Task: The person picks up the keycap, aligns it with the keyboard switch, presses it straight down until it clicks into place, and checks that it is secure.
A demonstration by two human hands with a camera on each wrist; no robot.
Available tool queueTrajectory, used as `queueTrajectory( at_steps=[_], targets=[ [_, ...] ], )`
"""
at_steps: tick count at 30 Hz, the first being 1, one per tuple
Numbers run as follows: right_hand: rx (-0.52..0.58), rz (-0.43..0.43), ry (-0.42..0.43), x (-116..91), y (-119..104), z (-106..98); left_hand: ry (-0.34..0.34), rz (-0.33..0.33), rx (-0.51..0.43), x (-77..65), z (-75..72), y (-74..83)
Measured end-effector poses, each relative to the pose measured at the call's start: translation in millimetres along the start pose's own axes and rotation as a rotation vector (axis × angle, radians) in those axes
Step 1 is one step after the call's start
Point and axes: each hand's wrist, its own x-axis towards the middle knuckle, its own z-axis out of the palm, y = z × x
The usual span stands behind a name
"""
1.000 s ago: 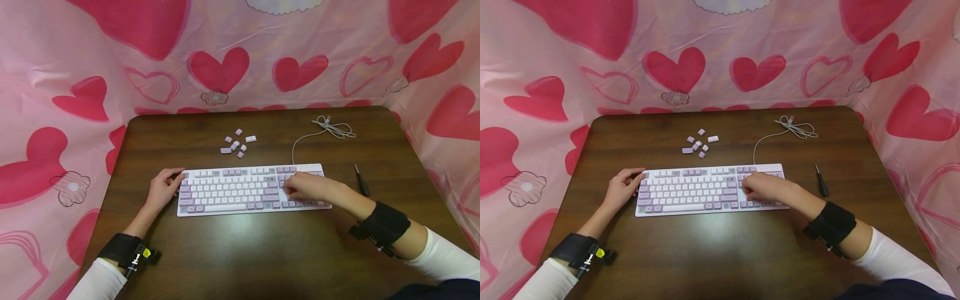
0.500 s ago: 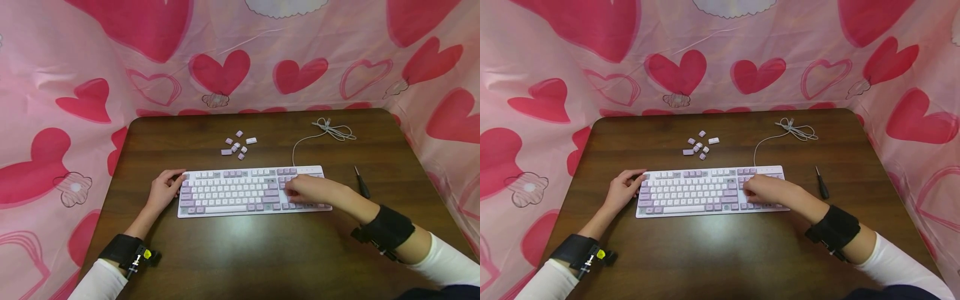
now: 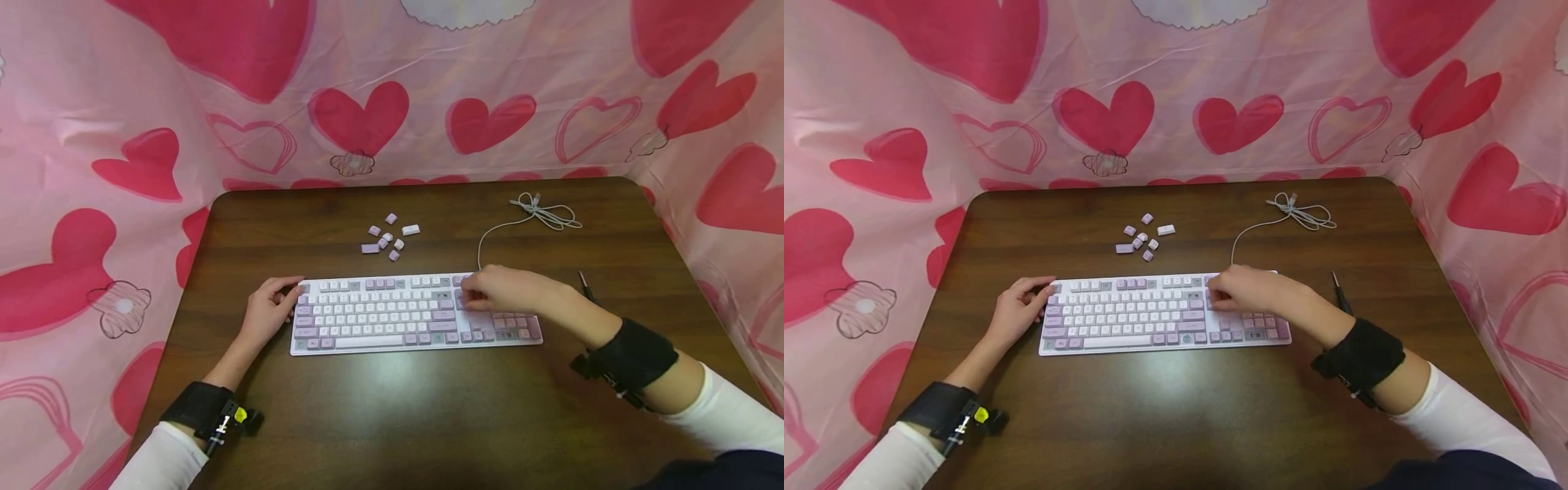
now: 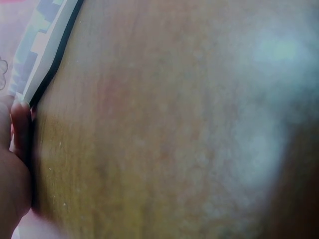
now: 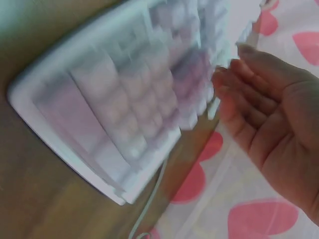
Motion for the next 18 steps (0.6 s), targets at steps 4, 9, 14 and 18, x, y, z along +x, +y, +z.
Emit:
queueTrajectory(
  at_steps=[4, 9, 14, 18],
  targets=[
    [0.055, -0.023, 0.066, 17.2, 10.6, -19.5, 0.001, -0.007, 0.0, -0.2, 0.9, -1.0],
    [0.062, -0.012, 0.098, 46.6, 24.1, -39.6, 0.0, 0.0, 0.0, 0.4, 2.0, -1.4],
    [0.002, -0.017, 0.112, 83.5, 37.2, -47.2, -0.001, 0.007, -0.006, -0.9, 2.1, -1.4],
    [-0.099, -0.009, 0.144, 112.7, 45.1, -48.9, 0.0, 0.012, -0.003, -2.8, 1.0, -1.7]
  ],
)
